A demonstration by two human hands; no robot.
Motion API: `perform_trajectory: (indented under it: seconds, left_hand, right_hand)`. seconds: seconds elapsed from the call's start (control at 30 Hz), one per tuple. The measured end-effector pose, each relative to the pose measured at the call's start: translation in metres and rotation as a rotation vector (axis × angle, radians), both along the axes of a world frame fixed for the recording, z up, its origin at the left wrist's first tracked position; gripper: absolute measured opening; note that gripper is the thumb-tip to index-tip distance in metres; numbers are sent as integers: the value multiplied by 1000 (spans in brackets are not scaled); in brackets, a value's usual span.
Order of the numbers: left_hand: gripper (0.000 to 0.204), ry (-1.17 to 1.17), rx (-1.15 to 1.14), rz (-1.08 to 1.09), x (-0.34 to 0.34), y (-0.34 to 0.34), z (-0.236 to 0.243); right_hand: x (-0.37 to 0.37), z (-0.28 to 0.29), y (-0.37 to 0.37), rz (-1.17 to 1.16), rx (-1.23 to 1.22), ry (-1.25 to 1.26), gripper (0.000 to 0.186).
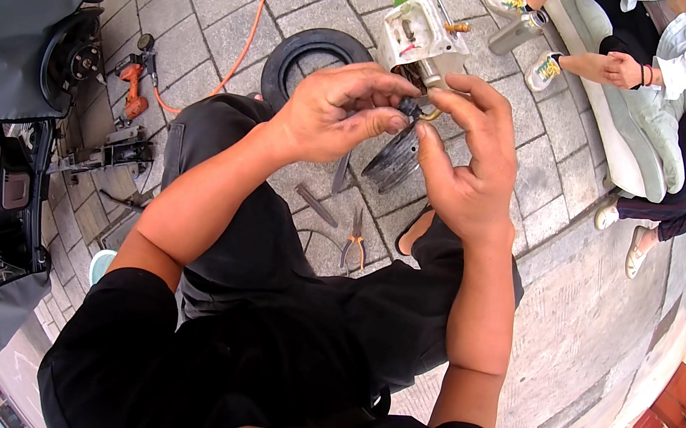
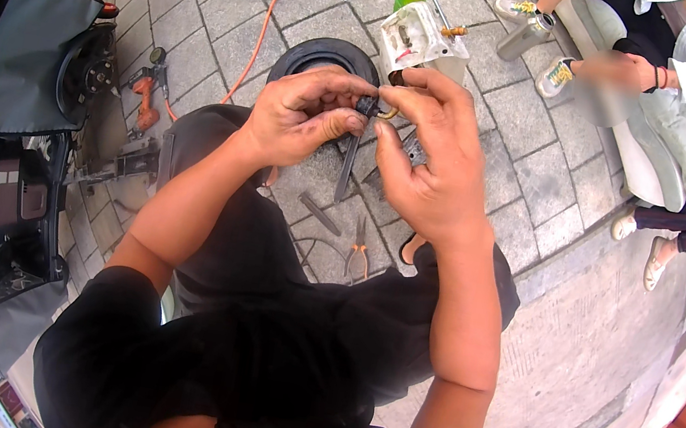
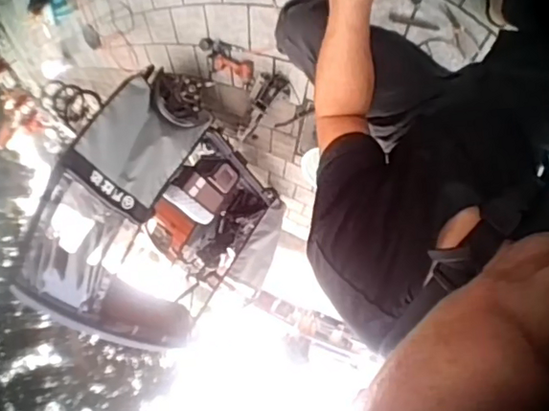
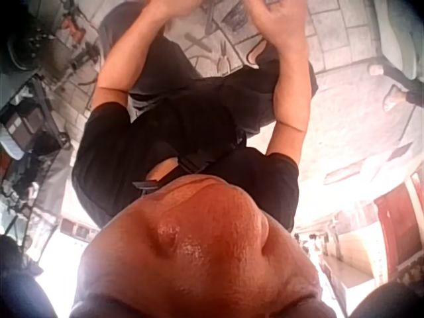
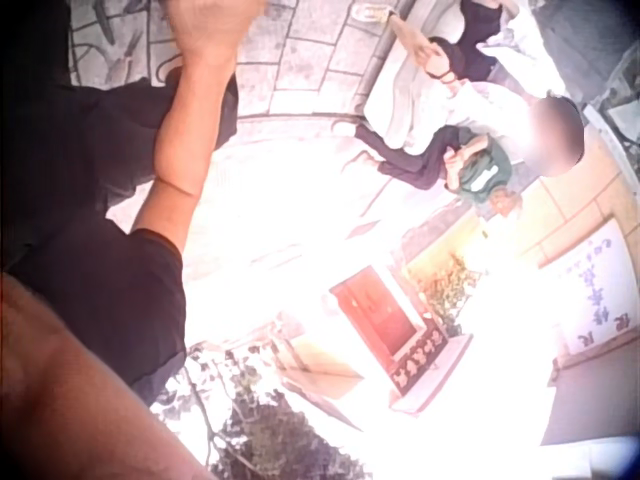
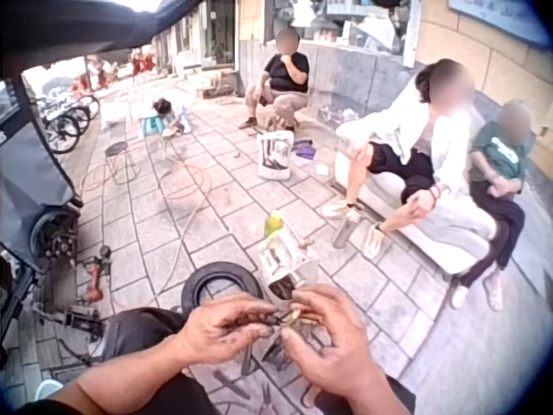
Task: The person uses pliers to remove a rubber ring from a metal wheel hub, then handles a small cylindrical component and a metal plate, manipulating them by hand. The person works on the ground with tools and parts laid out nearby.
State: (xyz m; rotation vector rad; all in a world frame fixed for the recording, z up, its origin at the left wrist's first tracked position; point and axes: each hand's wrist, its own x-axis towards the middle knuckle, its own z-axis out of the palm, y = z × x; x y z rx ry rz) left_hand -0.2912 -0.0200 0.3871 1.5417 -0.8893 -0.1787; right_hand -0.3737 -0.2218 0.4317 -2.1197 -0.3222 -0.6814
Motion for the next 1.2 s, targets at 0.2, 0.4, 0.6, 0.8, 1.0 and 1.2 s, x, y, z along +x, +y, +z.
perform_trajectory:
  seconds: [0.2, 0.4, 0.6, 0.8, 1.0, 1.2]
  left_hand:
    - [33, -16, -3, 19, 1, -3, -8]
    - [32, -5, -26, 11, 0, -6, -9]
    - [31, 90, -43, 12, -4, -7, -9]
    - [29, 169, -48, -20, -3, -6, -7]
    - [28, 250, -25, -35, -6, -4, -4]
    - [29, 336, 36, -49, -8, -1, 1]
  right_hand:
    - [-7, -4, -4, -1, 416, 523, 17]
    - [-5, -5, 0, -28, 73, 191, 15]
    - [-2, -4, 1, -22, -153, 48, 17]
    - [0, -9, 2, -24, -196, 45, 17]
    - [1, -10, 3, -17, -163, 107, 13]
    - [0, -11, 4, 12, 84, 287, 11]
